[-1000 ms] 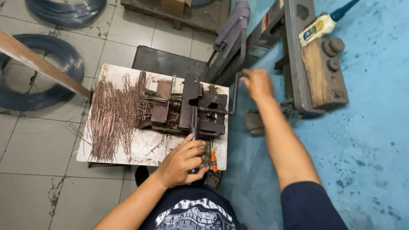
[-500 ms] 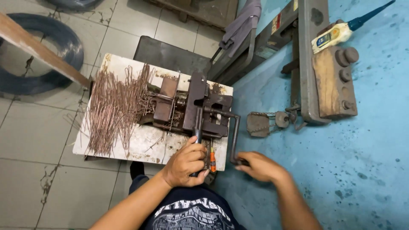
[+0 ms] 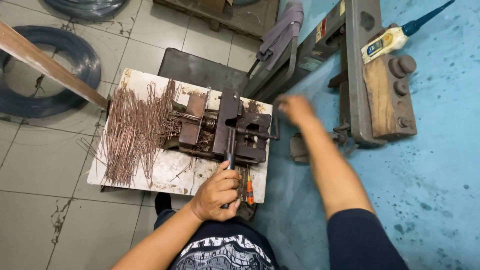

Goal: Manually processing thin metal wires by feeding them into a hand-operated machine and pulling a lever to cut or shape them.

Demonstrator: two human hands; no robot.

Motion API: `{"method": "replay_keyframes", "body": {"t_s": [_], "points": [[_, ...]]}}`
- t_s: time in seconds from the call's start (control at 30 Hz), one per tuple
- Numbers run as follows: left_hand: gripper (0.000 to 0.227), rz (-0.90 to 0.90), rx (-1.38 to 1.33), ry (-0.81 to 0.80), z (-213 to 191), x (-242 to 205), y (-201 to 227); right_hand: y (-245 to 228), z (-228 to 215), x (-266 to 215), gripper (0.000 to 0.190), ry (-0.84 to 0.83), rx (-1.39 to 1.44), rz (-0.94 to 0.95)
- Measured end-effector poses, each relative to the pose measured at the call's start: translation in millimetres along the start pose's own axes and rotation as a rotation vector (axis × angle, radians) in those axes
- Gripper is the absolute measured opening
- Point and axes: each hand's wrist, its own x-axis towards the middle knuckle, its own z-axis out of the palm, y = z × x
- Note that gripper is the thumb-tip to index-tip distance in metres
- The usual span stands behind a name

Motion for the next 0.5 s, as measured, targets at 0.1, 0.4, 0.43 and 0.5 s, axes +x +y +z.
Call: {"method": "replay_keyframes", "body": {"t_s": [0.1, 0.4, 0.43, 0.5], "points": [[0.033, 0.026, -0.026, 0.011, 2, -2, -1, -7, 91, -35, 0.024, -0.478, 0.112, 0.135], [0.020, 0.054, -0.090, -0.102, -13, 12, 4, -78, -129, -180, 0.047, -1.125, 0.234, -0.250], [0.018, 0.051, -0.106, -0.104, -13, 12, 4, -76, -161, -177, 0.046, -1.062, 0.191, -0.171], [0.016, 0.053, -0.125, -0.108, -13, 12, 3, -68, -212, -156, 0.046, -0.996, 0.149, -0.088]]}}
